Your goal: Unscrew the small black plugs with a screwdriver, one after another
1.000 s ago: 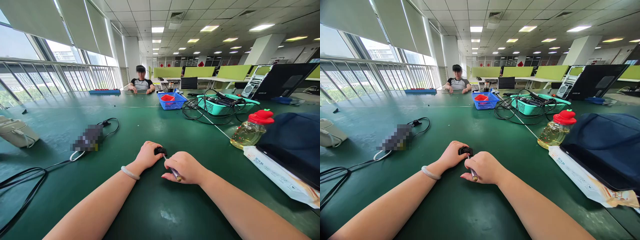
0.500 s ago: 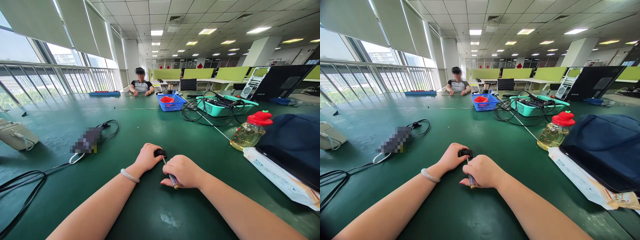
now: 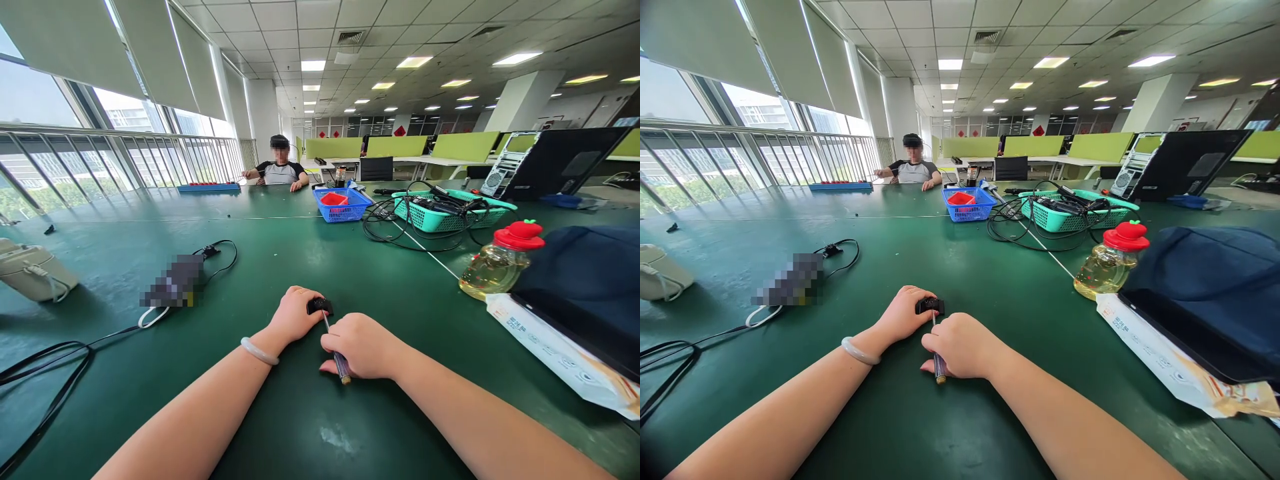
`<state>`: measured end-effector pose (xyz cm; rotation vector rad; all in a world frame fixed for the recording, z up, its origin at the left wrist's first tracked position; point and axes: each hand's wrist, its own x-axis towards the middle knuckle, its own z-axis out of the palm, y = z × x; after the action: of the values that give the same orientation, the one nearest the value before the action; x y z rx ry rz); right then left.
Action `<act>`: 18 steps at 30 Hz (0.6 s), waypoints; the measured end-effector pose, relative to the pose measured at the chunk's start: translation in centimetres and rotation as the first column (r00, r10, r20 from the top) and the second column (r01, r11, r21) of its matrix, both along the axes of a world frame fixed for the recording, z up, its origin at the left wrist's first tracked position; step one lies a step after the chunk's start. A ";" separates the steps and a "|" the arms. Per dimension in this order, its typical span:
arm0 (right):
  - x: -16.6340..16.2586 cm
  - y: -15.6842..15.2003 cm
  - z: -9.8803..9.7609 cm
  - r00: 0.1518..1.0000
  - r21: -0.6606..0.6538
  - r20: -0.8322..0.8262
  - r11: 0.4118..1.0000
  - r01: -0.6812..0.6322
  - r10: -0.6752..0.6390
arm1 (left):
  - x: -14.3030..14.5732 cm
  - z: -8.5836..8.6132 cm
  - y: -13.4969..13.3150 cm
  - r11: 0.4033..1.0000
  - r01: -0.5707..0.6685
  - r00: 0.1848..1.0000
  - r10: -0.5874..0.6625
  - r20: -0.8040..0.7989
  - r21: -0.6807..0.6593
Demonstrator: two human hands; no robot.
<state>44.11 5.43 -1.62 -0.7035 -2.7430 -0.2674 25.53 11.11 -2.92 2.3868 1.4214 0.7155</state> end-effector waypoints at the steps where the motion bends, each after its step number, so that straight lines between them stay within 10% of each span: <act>1: 0.0 0.0 0.0 1.000 -0.001 -0.007 1.000 0.000 0.000 | 0.0 0.0 0.0 1.000 0.002 1.000 -0.002 0.001 0.003; 18: 0.8 0.2 1.2 0.848 -0.342 -0.488 0.939 0.033 -0.207 | -0.1 0.2 -0.1 1.000 0.009 1.000 -0.010 -0.005 -0.006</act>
<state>44.95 5.64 -0.42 -0.8836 -2.2357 0.3189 25.47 11.05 -2.76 2.3913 1.4113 0.7027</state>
